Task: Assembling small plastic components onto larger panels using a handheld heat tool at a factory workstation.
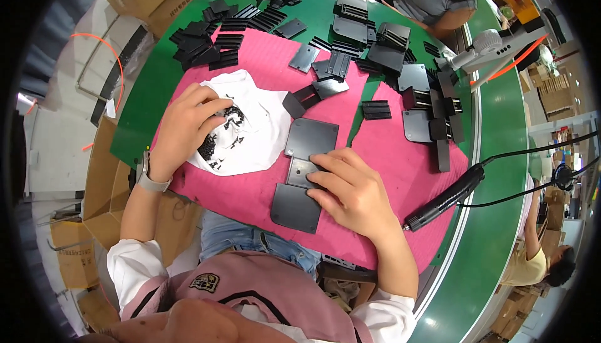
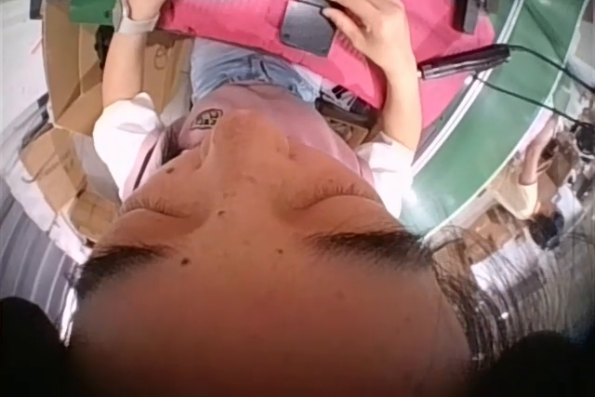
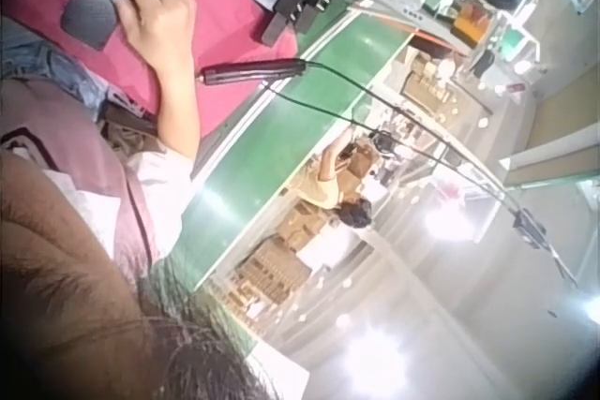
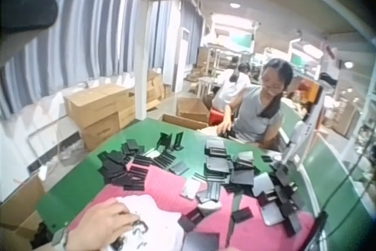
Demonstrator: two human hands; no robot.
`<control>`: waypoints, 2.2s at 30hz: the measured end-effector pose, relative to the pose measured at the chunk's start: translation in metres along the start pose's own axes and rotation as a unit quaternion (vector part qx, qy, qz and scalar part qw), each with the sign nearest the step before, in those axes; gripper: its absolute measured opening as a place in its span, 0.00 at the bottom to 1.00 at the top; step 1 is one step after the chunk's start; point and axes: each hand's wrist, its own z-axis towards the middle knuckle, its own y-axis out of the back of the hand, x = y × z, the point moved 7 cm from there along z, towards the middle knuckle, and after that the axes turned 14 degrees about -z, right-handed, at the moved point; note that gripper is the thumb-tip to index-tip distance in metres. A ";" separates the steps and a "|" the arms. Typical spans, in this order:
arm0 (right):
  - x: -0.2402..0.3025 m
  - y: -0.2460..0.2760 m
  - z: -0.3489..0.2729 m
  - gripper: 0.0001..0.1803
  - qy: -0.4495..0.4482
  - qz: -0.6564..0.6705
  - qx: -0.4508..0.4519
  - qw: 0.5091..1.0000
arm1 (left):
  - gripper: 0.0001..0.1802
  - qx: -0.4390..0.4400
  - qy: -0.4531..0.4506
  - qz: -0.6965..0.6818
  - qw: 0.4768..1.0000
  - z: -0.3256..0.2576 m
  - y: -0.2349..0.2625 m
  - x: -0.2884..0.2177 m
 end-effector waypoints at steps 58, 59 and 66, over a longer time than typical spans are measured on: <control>-0.021 0.085 0.038 0.20 0.066 0.538 -0.222 0.811 | 0.09 0.130 0.235 -0.638 0.722 0.022 -0.102 -0.060; -0.020 0.084 0.038 0.20 0.066 0.539 -0.220 0.810 | 0.08 0.130 0.239 -0.630 0.727 0.021 -0.102 -0.060; -0.024 0.080 0.033 0.15 -0.046 0.573 -0.315 0.755 | 0.07 0.084 0.147 -0.592 0.788 0.016 -0.093 -0.067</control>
